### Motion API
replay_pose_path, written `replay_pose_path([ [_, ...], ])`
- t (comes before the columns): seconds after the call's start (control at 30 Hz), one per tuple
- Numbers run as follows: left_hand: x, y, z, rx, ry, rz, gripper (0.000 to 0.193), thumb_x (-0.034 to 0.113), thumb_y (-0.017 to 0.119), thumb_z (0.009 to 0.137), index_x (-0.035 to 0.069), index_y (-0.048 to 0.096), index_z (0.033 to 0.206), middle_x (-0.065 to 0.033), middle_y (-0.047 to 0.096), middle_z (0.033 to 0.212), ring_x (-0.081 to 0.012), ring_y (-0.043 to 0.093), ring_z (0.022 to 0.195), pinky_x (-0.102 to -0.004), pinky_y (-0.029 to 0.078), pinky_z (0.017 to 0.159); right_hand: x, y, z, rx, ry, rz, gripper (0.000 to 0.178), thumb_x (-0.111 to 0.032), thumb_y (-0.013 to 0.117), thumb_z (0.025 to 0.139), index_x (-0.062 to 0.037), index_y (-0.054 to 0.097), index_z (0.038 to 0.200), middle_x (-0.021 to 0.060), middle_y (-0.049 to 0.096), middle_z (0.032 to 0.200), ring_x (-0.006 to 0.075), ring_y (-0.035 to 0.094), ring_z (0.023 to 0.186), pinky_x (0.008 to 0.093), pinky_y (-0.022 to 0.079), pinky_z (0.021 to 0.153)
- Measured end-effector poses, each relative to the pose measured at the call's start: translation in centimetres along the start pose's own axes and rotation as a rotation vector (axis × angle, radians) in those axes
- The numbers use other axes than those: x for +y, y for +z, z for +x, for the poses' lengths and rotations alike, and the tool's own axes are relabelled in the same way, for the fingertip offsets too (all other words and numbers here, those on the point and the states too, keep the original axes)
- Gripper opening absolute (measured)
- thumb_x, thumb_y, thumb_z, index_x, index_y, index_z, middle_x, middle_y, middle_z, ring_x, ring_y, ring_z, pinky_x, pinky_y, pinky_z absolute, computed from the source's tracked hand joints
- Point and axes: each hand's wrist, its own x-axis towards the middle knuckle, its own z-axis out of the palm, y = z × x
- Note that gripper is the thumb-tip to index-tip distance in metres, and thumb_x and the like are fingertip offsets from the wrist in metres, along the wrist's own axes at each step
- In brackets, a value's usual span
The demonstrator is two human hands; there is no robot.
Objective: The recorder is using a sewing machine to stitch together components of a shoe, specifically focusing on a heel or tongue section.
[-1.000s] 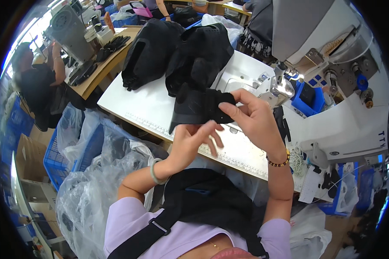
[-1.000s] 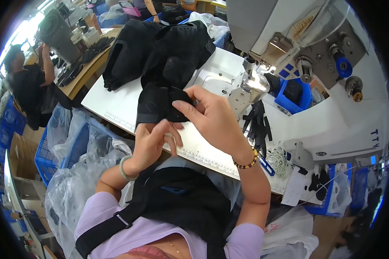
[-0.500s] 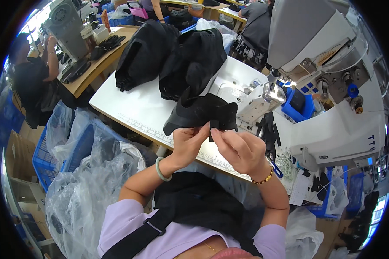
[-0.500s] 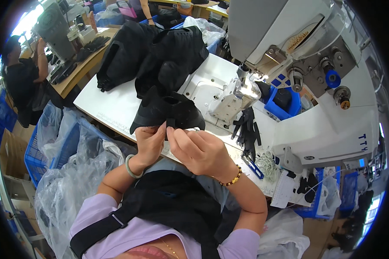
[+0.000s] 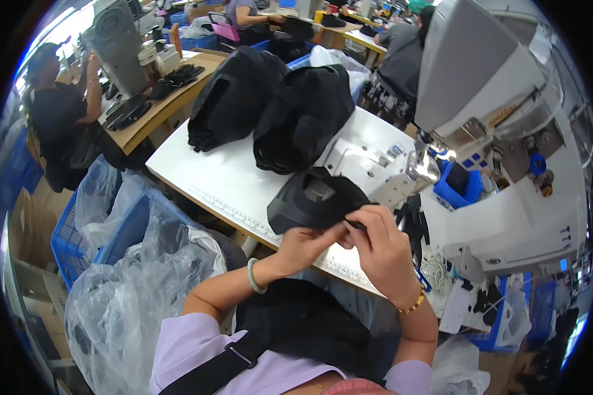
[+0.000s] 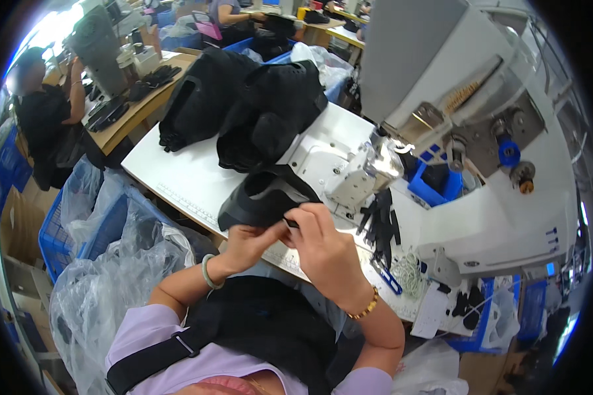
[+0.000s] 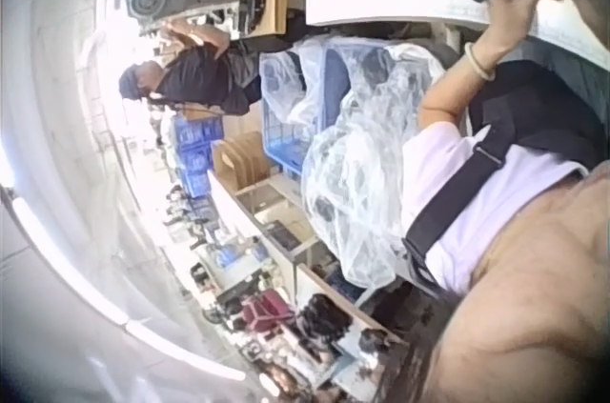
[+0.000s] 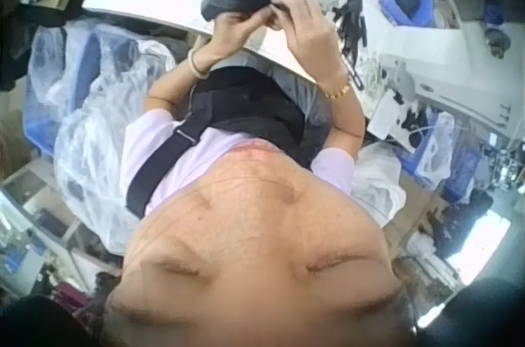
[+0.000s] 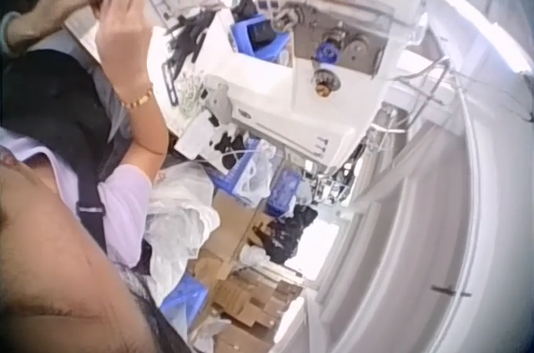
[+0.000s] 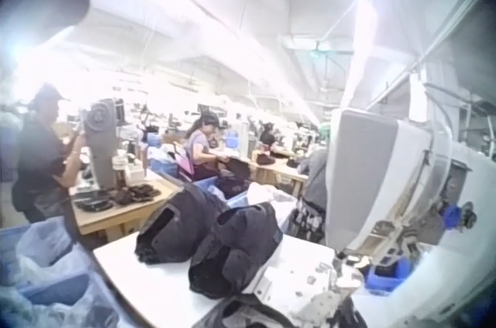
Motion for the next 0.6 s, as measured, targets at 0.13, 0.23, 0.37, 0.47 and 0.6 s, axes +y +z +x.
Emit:
replay_pose_path([
  [0.13,-0.4,-0.7,-0.5,-0.259,-0.174,-0.065,0.031,0.026,0.048,0.095,0.0,0.064,0.099,-0.0033,0.067,0.091,-0.0078,0.061,0.084,-0.0215,0.045,0.079,-1.7,-1.3,0.1,-0.02,0.355,0.127,0.028,-0.003,0.071,0.074,-0.0015,0.056,0.097,0.0093,0.054,0.092,0.0139,0.055,0.065,0.0238,0.043,0.052],
  [0.23,0.2,-0.5,-1.0,-0.425,-0.13,-0.061,0.031,0.029,0.047,0.095,0.002,0.063,0.1,-0.0033,0.066,0.09,-0.0089,0.061,0.084,-0.0229,0.046,0.078,-0.2,-1.9,-1.3,-0.214,0.433,0.226,0.026,-0.008,0.074,0.071,-0.0004,0.058,0.09,0.0098,0.056,0.079,0.0159,0.052,0.05,0.0262,0.041,0.045],
  [0.37,3.5,-3.1,-0.5,-0.636,0.014,-0.273,0.034,0.022,0.055,0.091,-0.003,0.052,0.114,-0.0127,0.063,0.101,-0.0197,0.062,0.094,-0.0296,0.049,0.083,-4.2,-2.6,-1.7,-0.037,0.173,-0.007,0.022,-0.009,0.077,0.068,-0.0043,0.06,0.08,0.0054,0.053,0.064,0.0157,0.046,0.045,0.028,0.034,0.041],
  [0.47,3.0,-7.1,-0.3,-0.279,-0.23,-0.697,0.044,0.015,0.063,0.084,-0.005,0.047,0.12,-0.0156,0.06,0.108,-0.0203,0.062,0.094,-0.0294,0.049,0.085,-6.1,-2.2,-1.7,-0.119,-0.26,-0.169,0.014,-0.012,0.07,0.074,-0.0042,0.065,0.083,0.0006,0.051,0.063,0.0131,0.047,0.048,0.0253,0.036,0.041],
  [0.6,8.0,-11.5,1.1,0.083,-0.024,-0.392,0.048,0.007,0.064,0.08,-0.001,0.046,0.124,-0.0122,0.058,0.115,-0.019,0.057,0.104,-0.0318,0.044,0.092,-6.4,3.1,0.9,-0.236,-0.554,-0.186,0.029,-0.007,0.058,0.071,0.0053,0.062,0.098,0.0028,0.053,0.073,0.0118,0.052,0.059,0.0213,0.042,0.048],
])
